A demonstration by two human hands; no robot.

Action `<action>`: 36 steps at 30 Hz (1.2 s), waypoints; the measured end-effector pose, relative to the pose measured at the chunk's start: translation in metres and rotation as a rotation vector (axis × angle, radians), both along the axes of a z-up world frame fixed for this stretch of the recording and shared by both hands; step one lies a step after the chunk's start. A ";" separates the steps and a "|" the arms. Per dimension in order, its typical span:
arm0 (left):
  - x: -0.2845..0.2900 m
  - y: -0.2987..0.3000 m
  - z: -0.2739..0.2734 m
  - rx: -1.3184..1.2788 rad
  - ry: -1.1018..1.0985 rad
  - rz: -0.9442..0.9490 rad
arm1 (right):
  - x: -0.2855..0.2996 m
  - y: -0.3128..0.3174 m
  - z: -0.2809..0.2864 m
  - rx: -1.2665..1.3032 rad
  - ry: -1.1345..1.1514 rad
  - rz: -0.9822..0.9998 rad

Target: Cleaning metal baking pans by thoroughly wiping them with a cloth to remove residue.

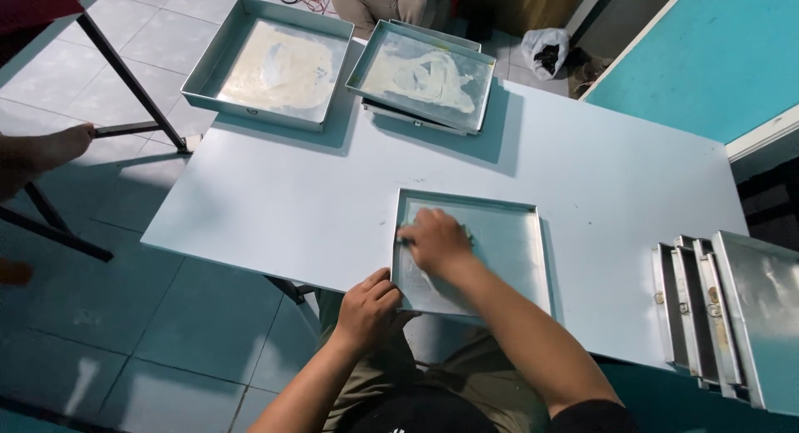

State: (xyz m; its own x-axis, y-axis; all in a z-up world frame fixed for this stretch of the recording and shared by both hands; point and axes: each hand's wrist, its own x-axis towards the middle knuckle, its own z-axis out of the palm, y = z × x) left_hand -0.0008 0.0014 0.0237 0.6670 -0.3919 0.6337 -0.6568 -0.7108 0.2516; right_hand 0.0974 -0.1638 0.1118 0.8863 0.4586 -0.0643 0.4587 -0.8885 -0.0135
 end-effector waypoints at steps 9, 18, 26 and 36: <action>-0.001 -0.002 0.000 0.026 -0.013 0.049 | -0.004 -0.001 -0.009 -0.028 0.003 -0.049; 0.002 -0.005 -0.009 0.025 0.012 0.053 | 0.071 0.006 -0.056 0.095 -0.182 -0.217; 0.001 -0.005 -0.011 -0.174 -0.032 -0.042 | 0.031 -0.001 -0.027 0.039 0.122 -0.191; 0.001 -0.006 -0.009 -0.196 -0.052 -0.024 | 0.032 0.002 -0.027 -0.034 0.064 -0.142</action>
State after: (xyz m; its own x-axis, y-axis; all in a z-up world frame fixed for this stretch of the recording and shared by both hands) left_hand 0.0003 -0.0041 0.0151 0.6236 -0.2732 0.7325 -0.6884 -0.6360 0.3488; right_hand 0.1297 -0.1621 0.0851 0.9356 0.3256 -0.1366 0.3277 -0.9448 -0.0075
